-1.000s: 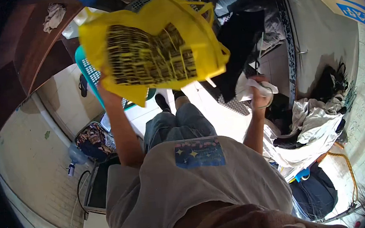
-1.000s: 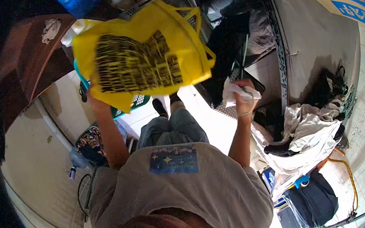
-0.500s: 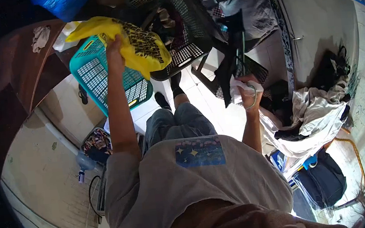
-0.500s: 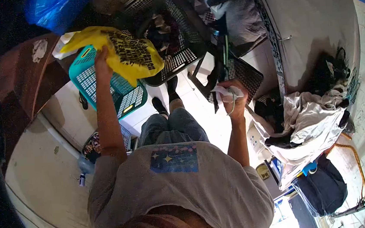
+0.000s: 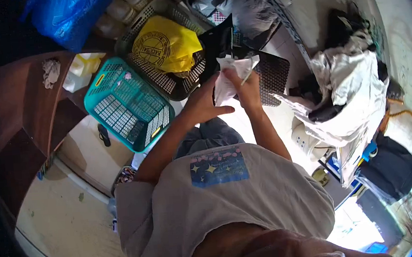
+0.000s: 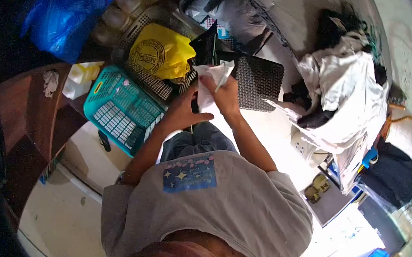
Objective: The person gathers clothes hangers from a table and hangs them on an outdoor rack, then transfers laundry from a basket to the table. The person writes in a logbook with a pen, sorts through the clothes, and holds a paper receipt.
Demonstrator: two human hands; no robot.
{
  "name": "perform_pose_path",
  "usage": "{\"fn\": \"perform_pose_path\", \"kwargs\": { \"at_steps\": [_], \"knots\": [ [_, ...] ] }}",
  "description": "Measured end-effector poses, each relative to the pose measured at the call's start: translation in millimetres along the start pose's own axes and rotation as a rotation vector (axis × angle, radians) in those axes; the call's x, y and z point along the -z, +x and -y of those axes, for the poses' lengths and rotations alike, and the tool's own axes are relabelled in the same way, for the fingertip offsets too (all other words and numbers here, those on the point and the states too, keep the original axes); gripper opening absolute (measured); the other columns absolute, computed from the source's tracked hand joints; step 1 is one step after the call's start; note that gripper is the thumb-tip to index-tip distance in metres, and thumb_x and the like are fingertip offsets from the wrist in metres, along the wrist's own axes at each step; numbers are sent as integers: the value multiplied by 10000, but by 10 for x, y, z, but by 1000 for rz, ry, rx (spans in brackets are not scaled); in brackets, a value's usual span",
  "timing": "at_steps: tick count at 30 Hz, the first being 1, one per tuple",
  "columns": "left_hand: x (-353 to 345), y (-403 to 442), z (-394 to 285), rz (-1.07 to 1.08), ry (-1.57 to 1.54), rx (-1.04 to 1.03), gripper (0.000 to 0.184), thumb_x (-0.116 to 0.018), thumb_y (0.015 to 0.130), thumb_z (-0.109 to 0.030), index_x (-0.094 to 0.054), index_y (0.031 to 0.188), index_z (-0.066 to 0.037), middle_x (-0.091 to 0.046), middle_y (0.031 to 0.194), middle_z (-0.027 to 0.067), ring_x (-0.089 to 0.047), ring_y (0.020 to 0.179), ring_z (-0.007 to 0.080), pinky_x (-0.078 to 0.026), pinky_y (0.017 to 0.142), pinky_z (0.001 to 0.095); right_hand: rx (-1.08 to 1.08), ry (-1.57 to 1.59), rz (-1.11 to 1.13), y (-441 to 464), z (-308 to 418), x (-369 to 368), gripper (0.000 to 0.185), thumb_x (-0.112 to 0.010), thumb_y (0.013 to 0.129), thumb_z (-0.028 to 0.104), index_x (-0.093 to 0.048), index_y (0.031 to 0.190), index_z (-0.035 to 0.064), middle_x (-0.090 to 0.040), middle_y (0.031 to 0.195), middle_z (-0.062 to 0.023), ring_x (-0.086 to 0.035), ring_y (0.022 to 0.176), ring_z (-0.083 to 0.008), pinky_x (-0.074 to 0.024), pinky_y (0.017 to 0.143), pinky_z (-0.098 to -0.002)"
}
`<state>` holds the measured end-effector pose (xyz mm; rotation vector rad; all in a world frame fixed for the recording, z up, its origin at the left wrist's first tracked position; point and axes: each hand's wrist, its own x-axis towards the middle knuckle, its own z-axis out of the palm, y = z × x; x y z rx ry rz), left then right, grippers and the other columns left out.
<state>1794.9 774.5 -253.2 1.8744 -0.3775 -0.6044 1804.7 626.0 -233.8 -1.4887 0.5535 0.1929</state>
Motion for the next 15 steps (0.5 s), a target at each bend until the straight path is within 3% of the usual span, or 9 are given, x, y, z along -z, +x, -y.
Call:
{"fn": "perform_pose_path", "kwargs": {
  "at_steps": [1, 3, 4, 6, 7, 10, 12, 15],
  "knots": [
    [9, -78, -114, 10, 16, -26, 776, -705, 715, -274, -280, 1318, -35, -472, 1206, 234, -508, 1091, 309, -413, 890, 344, 37, 65, 9, -73, 41, -23, 259, -657, 760, 89, -600, 992, -13, -631, 832, -41, -570, 718, -87, -456, 648, -222],
    [9, -233, -310, -130, 278, 71, 559, -667, 715, -182, -426, 1196, -31, -576, 1009, 208, -577, 896, 347, -463, 753, 387, 43, 134, -6, -296, 312, -69, 268, -666, 750, 62, -601, 1003, 0, -631, 856, -45, -574, 734, -98, -464, 665, -235],
    [10, -306, -330, -126, 290, 41, 559, -667, 715, -182, -426, 1196, -31, -576, 1009, 208, -577, 896, 347, -463, 753, 387, 87, 200, 55, -381, 341, -16, 317, -681, 736, 44, -583, 1033, -1, -627, 891, -51, -577, 772, -103, -464, 693, -242],
    [76, -440, -328, -206, 415, -27, 321, -619, 727, -121, -538, 1024, -30, -612, 819, 167, -583, 746, 355, -460, 652, 422, 191, 336, 75, -613, 549, 6, 388, -700, 717, 32, -557, 1076, 3, -624, 917, -49, -577, 802, -109, -461, 710, -243],
    [116, -514, -396, -260, 327, -93, 203, -586, 746, -87, -593, 940, -27, -622, 800, 163, -600, 740, 337, -466, 657, 394, 277, 358, 97, -694, 577, 48, 443, -712, 701, 16, -536, 1107, 7, -622, 917, -42, -576, 805, -119, -460, 718, -247],
    [235, -699, -653, -379, 142, -283, 223, -572, 738, -53, -602, 957, -23, -629, 841, 161, -610, 745, 319, -471, 658, 358, 338, 246, 137, -1123, 804, 248, 446, -722, 689, 9, -538, 1095, 9, -622, 895, -23, -570, 779, -106, -461, 691, -240],
    [296, -810, -853, -315, 94, -252, 203, -581, 755, -64, -610, 949, -12, -633, 835, 158, -623, 727, 268, -468, 650, 318, 281, 151, 140, -1407, 909, 457, 430, -732, 684, 10, -540, 1069, 11, -623, 872, -25, -571, 762, -90, -462, 670, -222],
    [256, -960, -1055, -202, -121, -215, 197, -625, 791, -131, -607, 911, 25, -635, 749, 99, -582, 683, 119, -444, 617, 268, 434, 194, 101, -1788, 923, 685, 355, -718, 711, 16, -537, 1015, -9, -629, 861, -63, -583, 733, -82, -450, 643, -184]
  ]
}}
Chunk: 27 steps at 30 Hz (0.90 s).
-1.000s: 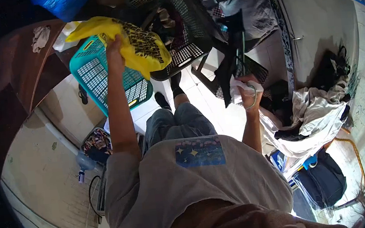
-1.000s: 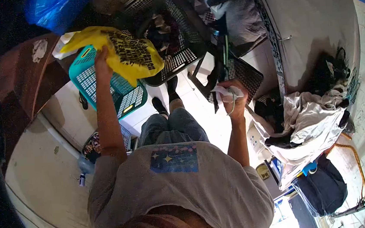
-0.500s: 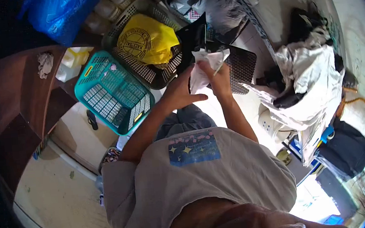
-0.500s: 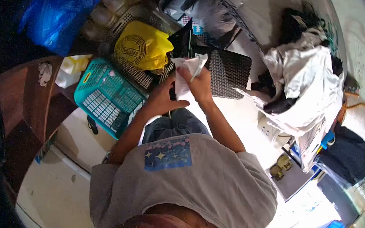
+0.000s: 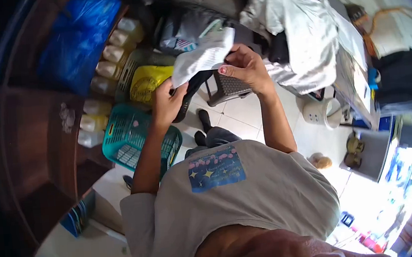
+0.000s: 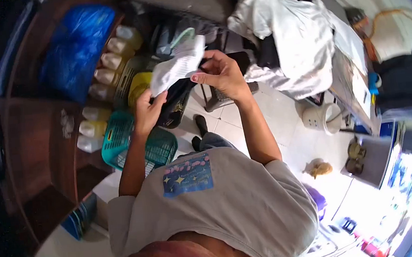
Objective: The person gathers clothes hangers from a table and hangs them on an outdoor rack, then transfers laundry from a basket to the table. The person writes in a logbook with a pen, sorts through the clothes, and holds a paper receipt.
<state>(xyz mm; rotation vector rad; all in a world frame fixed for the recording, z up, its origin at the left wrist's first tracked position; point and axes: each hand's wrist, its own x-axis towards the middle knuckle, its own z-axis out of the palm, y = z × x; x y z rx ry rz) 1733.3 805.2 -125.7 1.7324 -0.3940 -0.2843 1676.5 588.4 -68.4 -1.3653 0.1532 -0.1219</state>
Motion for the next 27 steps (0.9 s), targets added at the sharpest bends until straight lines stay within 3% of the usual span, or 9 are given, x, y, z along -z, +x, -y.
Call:
{"fn": "perform_pose_path", "kwargs": {
  "at_steps": [5, 9, 12, 13, 17, 20, 24, 26, 27],
  "knots": [
    [-180, -152, -538, 175, 69, -207, 203, -642, 784, -124, -616, 921, 24, -648, 770, 79, -582, 720, 96, -443, 642, 247, 69, -53, -110, -543, 267, 276, 64, -680, 748, 24, -633, 770, -14, -641, 776, -31, -583, 733, -82, -459, 679, -217],
    [-420, -153, -847, 264, 0, -210, 186, -644, 782, -90, -621, 927, 24, -651, 813, 66, -585, 756, 97, -445, 685, 234, 157, 51, -109, -886, 516, 532, 167, -670, 757, 42, -616, 909, -2, -630, 840, -34, -566, 768, -80, -443, 722, -212],
    [-602, -131, -1110, 386, -103, -199, 211, -623, 793, -44, -581, 989, 20, -622, 903, 40, -560, 818, 80, -426, 732, 212, 162, -66, -315, -1107, 588, 905, 200, -638, 782, 88, -607, 951, -15, -626, 854, -41, -576, 827, -98, -443, 769, -227],
    [-692, -115, -1208, 435, -152, -226, 234, -612, 803, -39, -556, 1023, 18, -606, 934, 26, -545, 839, 68, -413, 750, 201, 238, -15, -360, -1190, 609, 1031, 187, -604, 779, 40, -602, 954, -27, -623, 852, -53, -589, 823, -116, -454, 776, -240],
    [-1080, -101, -1645, 546, -214, -210, 229, -620, 795, -33, -541, 1006, 9, -593, 923, 27, -540, 843, 76, -407, 772, 209, 399, 72, -515, -1550, 780, 1551, 179, -555, 777, -16, -586, 952, -40, -611, 822, -71, -608, 744, -133, -484, 679, -239],
    [-1468, -85, -2015, 603, -242, -223, 241, -631, 790, -43, -542, 1009, 5, -593, 932, 29, -539, 853, 76, -402, 781, 208, 493, -85, -698, -1769, 942, 1963, 163, -581, 790, 0, -582, 949, -38, -606, 806, -70, -610, 681, -127, -474, 614, -228],
    [-2118, 83, -2348, 579, -306, -213, 247, -624, 788, -52, -546, 1016, 3, -591, 925, 31, -536, 860, 89, -397, 793, 220, 542, -121, -759, -1983, 1167, 2590, 186, -592, 801, 32, -581, 976, -28, -607, 807, -50, -595, 686, -111, -466, 629, -214],
    [-2445, 276, -2405, 609, -273, -257, 251, -631, 785, -75, -549, 1010, 0, -590, 916, 30, -531, 844, 88, -401, 785, 227, 644, -333, -865, -2042, 1287, 2893, 235, -626, 791, 76, -584, 1010, 2, -599, 882, -47, -581, 765, -106, -463, 657, -217],
    [-2601, 357, -2440, 634, -241, -291, 256, -637, 782, -98, -553, 1004, -3, -588, 907, 29, -525, 827, 87, -405, 778, 234, 652, -519, -874, -2082, 1396, 3017, 382, -689, 739, 159, -565, 1079, 35, -565, 1005, -72, -551, 906, -150, -457, 741, -262]
  ]
}}
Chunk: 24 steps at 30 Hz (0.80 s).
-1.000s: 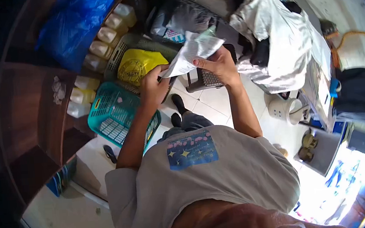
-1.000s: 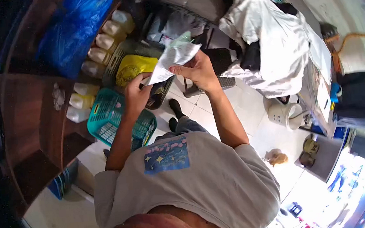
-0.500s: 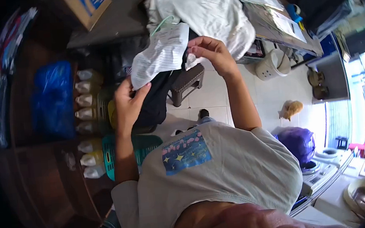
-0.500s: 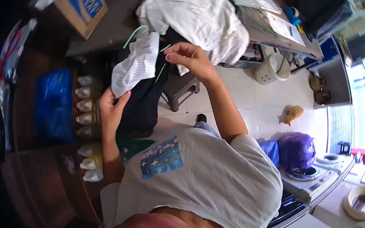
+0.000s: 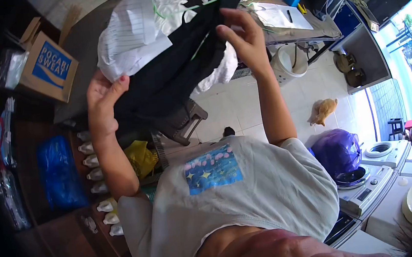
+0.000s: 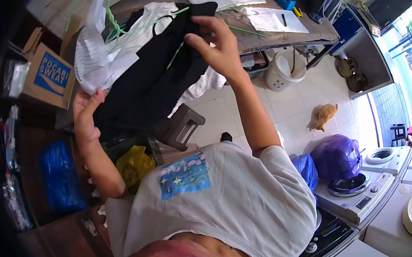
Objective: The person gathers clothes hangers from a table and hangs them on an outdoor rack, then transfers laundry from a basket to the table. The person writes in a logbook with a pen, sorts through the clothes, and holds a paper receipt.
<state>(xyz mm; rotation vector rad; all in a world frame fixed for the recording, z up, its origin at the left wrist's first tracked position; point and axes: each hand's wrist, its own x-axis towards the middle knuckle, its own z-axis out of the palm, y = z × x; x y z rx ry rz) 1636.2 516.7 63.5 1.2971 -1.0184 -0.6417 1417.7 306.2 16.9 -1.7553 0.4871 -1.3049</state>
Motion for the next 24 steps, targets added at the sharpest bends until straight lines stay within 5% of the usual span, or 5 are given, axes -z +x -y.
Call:
{"fn": "perform_pose_path", "kwargs": {
  "at_steps": [6, 12, 14, 16, 24],
  "knots": [
    [-218, 915, 63, 68, 7, -15, 277, -600, 820, -230, -551, 992, -19, -557, 822, 20, -504, 759, 84, -376, 783, 210, 346, -255, 90, 756, -352, 261, 568, -729, 654, 275, -529, 1154, 94, -484, 1161, -151, -495, 1050, -294, -416, 857, -342],
    [74, 1826, 449, -158, -166, 228, 407, -565, 844, -416, -558, 1013, -46, -541, 777, -7, -510, 756, 72, -398, 721, 185, 53, -80, 203, 1067, -1038, -48, 365, -689, 687, 210, -609, 1021, 85, -539, 1004, -127, -564, 743, -217, -469, 662, -308],
    [97, 2139, 711, -300, 119, 70, 383, -593, 836, -379, -586, 1014, -40, -565, 822, -11, -521, 751, 60, -405, 683, 180, 9, -159, 279, 1118, -1268, -174, 309, -673, 741, 164, -598, 1024, 66, -516, 874, -73, -574, 816, -160, -470, 731, -278],
    [434, 2502, 1244, -242, 190, 29, 267, -605, 845, -263, -615, 992, -41, -588, 872, -14, -522, 749, 53, -387, 704, 182, -87, -164, 336, 1107, -1703, -366, 314, -681, 689, 183, -620, 977, 76, -555, 882, -128, -588, 693, -225, -474, 677, -320],
    [975, 3029, 2071, -314, 442, 188, 251, -592, 844, -250, -624, 848, 0, -595, 767, -12, -508, 700, 64, -385, 630, 230, -264, -201, 551, 1370, -2495, -852, 293, -674, 696, 172, -618, 964, 68, -557, 841, -139, -588, 682, -221, -476, 678, -330]
  ]
}}
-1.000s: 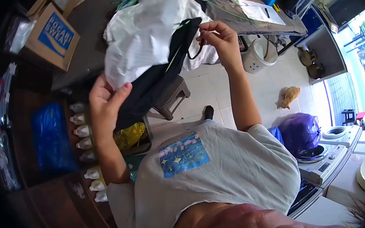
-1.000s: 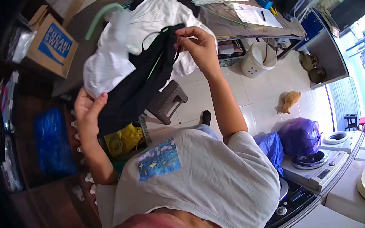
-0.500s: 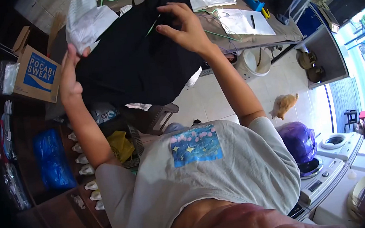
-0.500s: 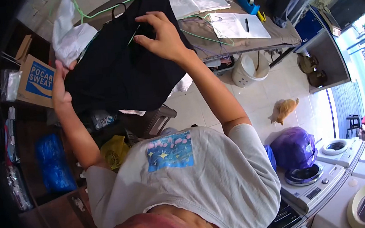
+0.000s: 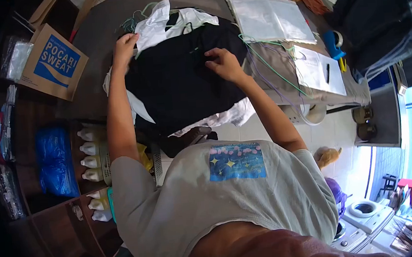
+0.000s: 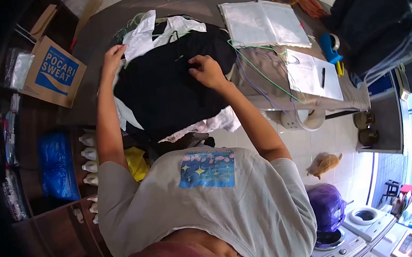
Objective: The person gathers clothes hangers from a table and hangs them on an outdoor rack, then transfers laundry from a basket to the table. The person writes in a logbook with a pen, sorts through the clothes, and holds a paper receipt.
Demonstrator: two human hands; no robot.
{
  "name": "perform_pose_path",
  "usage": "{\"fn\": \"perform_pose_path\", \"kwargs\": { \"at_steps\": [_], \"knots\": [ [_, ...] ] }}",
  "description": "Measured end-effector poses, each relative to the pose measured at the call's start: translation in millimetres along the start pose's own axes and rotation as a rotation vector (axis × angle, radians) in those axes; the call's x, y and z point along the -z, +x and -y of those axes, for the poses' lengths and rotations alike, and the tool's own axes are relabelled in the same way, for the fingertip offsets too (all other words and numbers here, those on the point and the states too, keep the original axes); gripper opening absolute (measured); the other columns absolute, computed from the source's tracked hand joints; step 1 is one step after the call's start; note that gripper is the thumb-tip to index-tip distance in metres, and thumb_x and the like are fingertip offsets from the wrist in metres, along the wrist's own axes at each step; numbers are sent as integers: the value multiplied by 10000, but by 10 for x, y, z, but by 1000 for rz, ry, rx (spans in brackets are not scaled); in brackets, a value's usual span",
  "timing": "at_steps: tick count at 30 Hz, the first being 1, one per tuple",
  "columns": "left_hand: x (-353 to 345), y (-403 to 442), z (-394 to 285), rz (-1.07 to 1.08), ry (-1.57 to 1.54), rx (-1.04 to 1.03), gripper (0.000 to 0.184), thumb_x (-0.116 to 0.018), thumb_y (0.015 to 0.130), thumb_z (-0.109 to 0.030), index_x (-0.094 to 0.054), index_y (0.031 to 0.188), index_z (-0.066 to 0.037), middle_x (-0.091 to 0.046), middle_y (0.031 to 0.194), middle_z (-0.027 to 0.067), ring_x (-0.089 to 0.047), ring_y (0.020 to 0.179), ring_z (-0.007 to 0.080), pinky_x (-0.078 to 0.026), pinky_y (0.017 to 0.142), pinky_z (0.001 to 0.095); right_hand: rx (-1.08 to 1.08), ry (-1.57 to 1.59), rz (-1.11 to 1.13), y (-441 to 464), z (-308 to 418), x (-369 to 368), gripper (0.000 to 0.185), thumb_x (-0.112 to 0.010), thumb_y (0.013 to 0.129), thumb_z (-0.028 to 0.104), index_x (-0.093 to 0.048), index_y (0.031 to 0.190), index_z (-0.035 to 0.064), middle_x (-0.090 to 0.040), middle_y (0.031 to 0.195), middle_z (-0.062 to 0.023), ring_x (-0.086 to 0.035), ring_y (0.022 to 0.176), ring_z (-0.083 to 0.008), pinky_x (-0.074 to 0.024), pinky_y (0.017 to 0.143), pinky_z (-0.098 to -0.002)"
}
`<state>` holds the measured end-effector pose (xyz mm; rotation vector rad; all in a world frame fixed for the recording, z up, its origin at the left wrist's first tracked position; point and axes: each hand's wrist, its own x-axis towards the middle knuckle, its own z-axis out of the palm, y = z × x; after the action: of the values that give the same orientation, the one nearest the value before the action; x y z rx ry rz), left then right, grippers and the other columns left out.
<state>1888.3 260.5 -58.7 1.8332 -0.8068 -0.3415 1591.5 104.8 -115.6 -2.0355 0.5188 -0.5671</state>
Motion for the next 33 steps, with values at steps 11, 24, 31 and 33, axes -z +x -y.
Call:
{"fn": "perform_pose_path", "kwargs": {
  "at_steps": [11, 24, 31, 33],
  "knots": [
    [-83, -367, -359, 130, -842, 384, 176, -560, 846, -163, -549, 974, -44, -609, 915, 79, -627, 790, 202, -542, 677, 339, -181, 475, -13, 790, 588, -258, 345, -645, 784, 305, -600, 975, 21, -590, 823, -75, -569, 703, -155, -463, 640, -281],
    [-594, -646, -180, 165, -624, 384, 234, -565, 844, -165, -559, 978, 27, -610, 902, 99, -624, 825, 175, -502, 764, 304, -360, 900, 252, 582, 129, -229, 159, -639, 755, -16, -602, 909, -25, -646, 825, -71, -604, 706, -103, -496, 625, -204],
    [-683, -422, -161, 81, -661, 381, 270, -603, 820, -179, -558, 1022, -7, -604, 953, 57, -596, 887, 139, -461, 804, 276, -367, 953, 239, 540, 86, -217, 168, -636, 772, -5, -597, 931, -37, -643, 833, -74, -606, 723, -99, -515, 651, -209],
    [-716, -382, -196, 40, -704, 354, 277, -612, 811, -187, -573, 1009, 2, -610, 929, 60, -594, 873, 134, -466, 791, 274, -361, 960, 243, 536, 63, -229, 164, -634, 773, -8, -596, 929, -41, -642, 833, -74, -605, 723, -100, -516, 651, -210]
  ]
}}
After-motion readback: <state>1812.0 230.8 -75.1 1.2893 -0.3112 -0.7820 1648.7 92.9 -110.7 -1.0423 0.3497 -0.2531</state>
